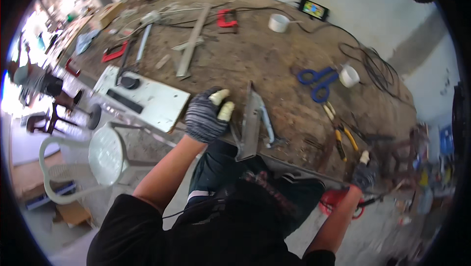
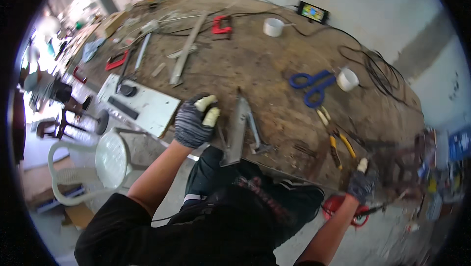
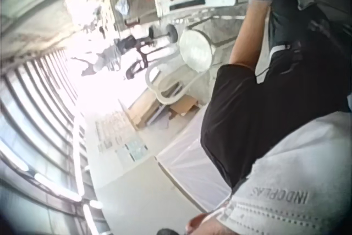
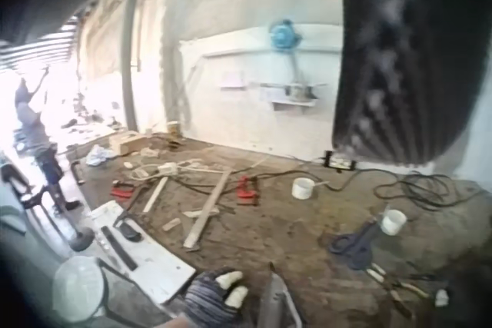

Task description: Assembling and finishing metal channel letters for a sign at a workbench.

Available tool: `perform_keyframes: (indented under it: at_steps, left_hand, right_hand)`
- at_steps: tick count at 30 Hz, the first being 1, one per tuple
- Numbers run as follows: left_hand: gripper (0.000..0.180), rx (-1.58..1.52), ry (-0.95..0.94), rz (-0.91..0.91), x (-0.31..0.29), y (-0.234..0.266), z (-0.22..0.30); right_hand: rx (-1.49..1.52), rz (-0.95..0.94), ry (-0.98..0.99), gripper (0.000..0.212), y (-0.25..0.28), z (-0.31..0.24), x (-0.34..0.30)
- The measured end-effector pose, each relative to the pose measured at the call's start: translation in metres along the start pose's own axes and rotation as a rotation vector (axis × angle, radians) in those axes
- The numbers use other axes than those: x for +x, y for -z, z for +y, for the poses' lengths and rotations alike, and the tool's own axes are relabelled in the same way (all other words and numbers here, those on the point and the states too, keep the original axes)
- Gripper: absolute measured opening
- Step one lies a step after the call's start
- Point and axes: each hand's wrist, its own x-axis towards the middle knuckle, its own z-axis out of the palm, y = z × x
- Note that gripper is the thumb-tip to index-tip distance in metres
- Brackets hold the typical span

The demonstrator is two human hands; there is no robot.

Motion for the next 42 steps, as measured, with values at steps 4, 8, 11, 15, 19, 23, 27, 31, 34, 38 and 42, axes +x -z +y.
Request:
perform_keyframes:
  at_steps: [4,8,11,15,19,23,27,31,34,38,42]
  left_hand:
    - [0.027,-0.024,0.015,-0.051,-0.001,-0.002,-0.003]
    - [0.028,-0.038,0.034,-0.061,-0.003,-0.002,-0.002]
    - [0.027,-0.091,0.105,-0.077,-0.005,-0.005,-0.003]
    - [0.028,-0.023,0.034,-0.032,-0.007,-0.007,-0.006]
    - [0.028,-0.067,0.077,-0.055,-0.007,-0.009,-0.007]
    - [0.027,-0.093,0.063,-0.055,-0.006,-0.01,-0.007]
    - [0.027,-0.039,0.041,-0.074,-0.007,-0.01,-0.008]
    - [0.028,-0.074,0.039,-0.047,-0.008,-0.011,-0.009]
    - [0.028,-0.028,0.017,-0.034,-0.008,-0.011,-0.01]
    - [0.029,-0.128,0.111,-0.05,-0.008,-0.013,-0.009]
    - [0.027,-0.037,0.044,-0.043,-0.008,-0.01,-0.008]
  right_hand:
    - [0.08,0.094,-0.006,0.041,-0.006,0.0,-0.002]
    - [0.103,0.096,-0.001,0.04,-0.005,-0.003,-0.006]
    - [0.006,0.161,0.098,0.039,-0.004,-0.004,-0.006]
    - [0.147,0.105,-0.034,0.037,-0.004,-0.005,-0.007]
    - [0.098,0.149,0.007,0.037,-0.005,-0.008,-0.006]
    - [0.035,0.129,0.038,0.038,-0.001,-0.012,-0.008]
    - [0.088,0.118,0.007,0.039,0.0,-0.013,-0.01]
    - [0.085,0.106,-0.005,0.038,-0.001,-0.013,-0.01]
    - [0.063,0.119,0.007,0.036,-0.001,-0.014,-0.009]
    - [0.064,0.126,0.027,0.036,0.001,-0.016,-0.01]
    - [0.054,0.121,0.005,0.035,0.002,-0.019,-0.011]
